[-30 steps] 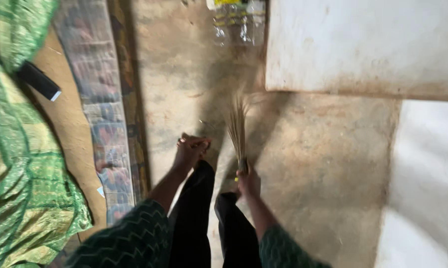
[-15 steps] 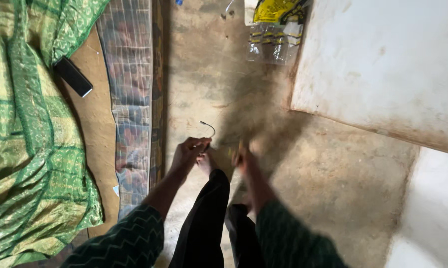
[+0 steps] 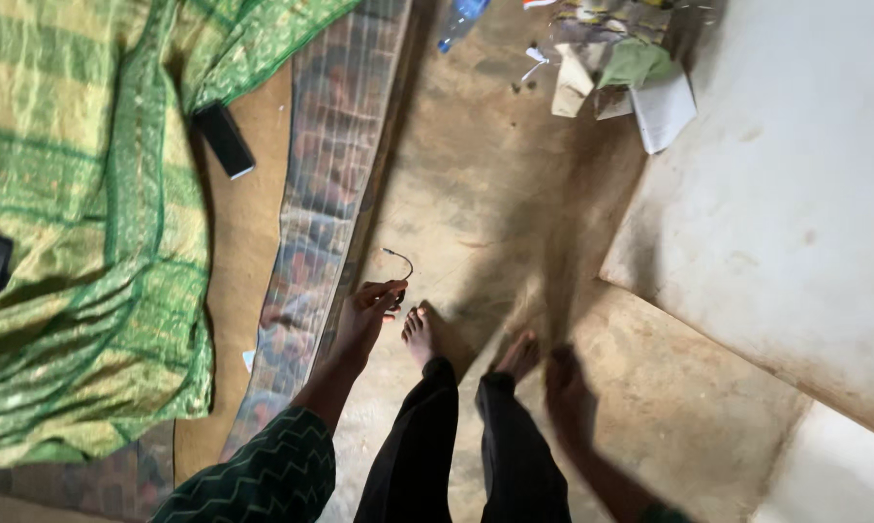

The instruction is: The person picks up trash by hand, places it into a plastic bag, and sweeps the floor with a broom.

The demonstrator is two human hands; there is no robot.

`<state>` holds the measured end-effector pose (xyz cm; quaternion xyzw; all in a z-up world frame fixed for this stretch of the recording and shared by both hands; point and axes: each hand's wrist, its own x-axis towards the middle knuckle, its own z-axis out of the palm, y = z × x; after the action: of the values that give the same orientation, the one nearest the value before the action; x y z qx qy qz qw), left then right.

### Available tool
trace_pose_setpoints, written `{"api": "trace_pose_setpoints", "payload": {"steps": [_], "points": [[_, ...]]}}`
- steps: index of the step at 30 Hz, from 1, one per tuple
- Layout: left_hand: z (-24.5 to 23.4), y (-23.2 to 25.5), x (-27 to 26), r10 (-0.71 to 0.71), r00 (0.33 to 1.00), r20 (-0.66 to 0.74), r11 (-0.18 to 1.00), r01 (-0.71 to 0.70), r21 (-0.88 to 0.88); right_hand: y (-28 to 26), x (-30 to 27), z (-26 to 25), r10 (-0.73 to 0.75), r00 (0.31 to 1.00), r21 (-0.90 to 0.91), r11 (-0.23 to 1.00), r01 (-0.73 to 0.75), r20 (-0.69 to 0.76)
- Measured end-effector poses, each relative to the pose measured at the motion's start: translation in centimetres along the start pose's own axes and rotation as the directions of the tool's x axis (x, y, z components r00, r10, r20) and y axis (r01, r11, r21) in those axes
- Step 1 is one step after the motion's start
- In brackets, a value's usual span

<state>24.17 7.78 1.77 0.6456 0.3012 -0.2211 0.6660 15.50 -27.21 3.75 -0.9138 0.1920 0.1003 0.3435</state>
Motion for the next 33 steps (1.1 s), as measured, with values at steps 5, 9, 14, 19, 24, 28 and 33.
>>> {"api": "trace_pose_setpoints", "payload": {"steps": [5,9,14,19,24,28,33], "points": [[-1.0,-2.2,-2.4,-0.016,0.993,-0.115,1.000,0.014,-0.024,3.9,-6.2,2.8,-0.036,0.759,-0.127,0.980,0.155,0.650],[-1.5,-4.5,-5.7,-0.169,0.960,-0.224,0.981,0.142,-0.135,12.0,2.3,7.4,-0.009,0.581,-0.473,0.571,0.672,0.814],[0.0,-5.4,-7.9,-0.181,0.946,-0.267,0.971,0.130,-0.198,15.4,21.9,2.2,0.010,0.903,-0.758,0.548,0.354,0.429],[3.6,-2.5,-5.6,-0.127,0.951,-0.280,0.965,0.054,-0.256,7.6,25.3,-3.5,-0.017,0.992,-0.626,0.774,0.094,0.127],[5.6,3.4,-0.6,-0.039,0.956,-0.290,0.982,-0.017,-0.186,-1.3,8.4,0.0,-0.034,0.977,-0.021,0.999,0.039,0.210],[5.8,7.6,2.0,0.081,0.967,-0.242,0.979,-0.122,-0.161,-4.9,0.1,3.9,-0.063,0.797,0.036,0.998,0.052,0.600],[6.1,9.4,1.0,-0.024,0.976,-0.218,0.988,-0.011,-0.156,0.4,11.2,13.2,-0.012,0.717,-0.420,0.804,0.422,0.697]]}}
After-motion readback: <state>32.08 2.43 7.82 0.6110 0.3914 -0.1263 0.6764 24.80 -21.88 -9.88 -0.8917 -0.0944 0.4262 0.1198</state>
